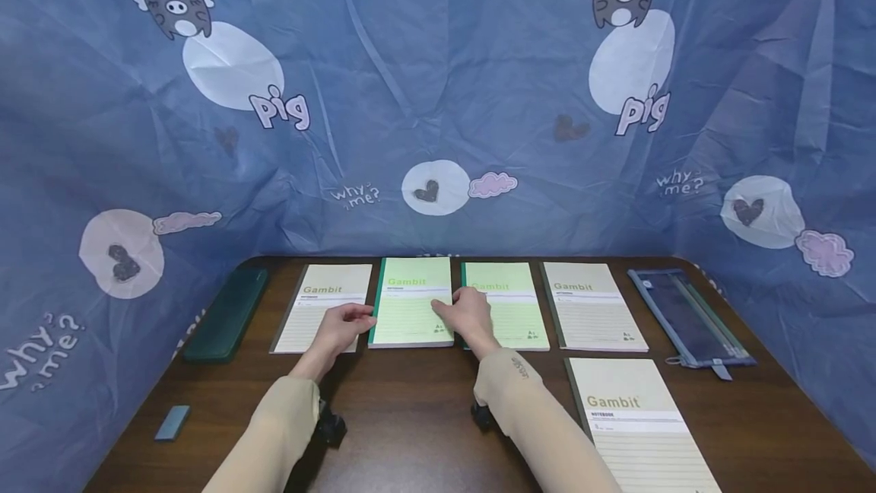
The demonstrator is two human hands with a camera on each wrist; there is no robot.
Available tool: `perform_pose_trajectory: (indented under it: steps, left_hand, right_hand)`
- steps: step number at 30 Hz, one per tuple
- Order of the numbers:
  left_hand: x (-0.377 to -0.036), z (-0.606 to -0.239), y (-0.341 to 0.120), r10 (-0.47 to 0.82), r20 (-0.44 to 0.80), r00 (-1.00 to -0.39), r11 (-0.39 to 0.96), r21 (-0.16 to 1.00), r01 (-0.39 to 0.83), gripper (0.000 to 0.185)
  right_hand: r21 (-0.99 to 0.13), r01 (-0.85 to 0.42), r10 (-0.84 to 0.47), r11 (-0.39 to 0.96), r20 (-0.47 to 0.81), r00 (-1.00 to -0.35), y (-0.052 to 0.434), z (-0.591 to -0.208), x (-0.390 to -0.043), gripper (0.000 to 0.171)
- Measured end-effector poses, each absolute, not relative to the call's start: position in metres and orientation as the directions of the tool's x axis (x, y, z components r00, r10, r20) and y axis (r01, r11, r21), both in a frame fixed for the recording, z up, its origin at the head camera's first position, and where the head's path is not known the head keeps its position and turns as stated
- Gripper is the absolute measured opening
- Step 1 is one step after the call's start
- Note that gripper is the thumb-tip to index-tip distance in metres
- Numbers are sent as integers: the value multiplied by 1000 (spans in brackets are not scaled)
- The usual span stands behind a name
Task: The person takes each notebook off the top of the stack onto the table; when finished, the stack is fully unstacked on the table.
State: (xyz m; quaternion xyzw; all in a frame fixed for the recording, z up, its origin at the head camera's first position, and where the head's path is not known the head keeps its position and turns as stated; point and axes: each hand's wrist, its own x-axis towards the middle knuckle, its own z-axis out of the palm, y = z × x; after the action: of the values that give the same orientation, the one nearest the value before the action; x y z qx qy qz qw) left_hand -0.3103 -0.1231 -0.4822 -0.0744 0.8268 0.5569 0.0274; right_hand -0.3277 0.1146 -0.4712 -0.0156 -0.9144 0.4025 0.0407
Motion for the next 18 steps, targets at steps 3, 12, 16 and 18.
perform_pose_trajectory:
  steps: [3, 12, 16, 18]
  left_hand:
    - [-310, -482, -123, -91, -126, -988, 369, 917, -150, 31]
    - [-312, -481, -123, -96, -126, -987, 363, 919, -153, 30]
    - [-312, -482, -123, -97, -128, -987, 357, 921, -155, 29]
    - [-311, -482, -123, -100, -127, -987, 357, 921, -154, 29]
  right_hand:
    - [-722, -2, 71, 692, 71, -995, 109, -474, -331, 46]
    - [-691, 54, 113, 721, 41, -993, 104, -476, -335, 43]
    - [-686, 67, 131, 725, 42, -990, 104, -478, -335, 40]
    - [-683, 72, 135, 726, 39, -990, 105, -479, -336, 39]
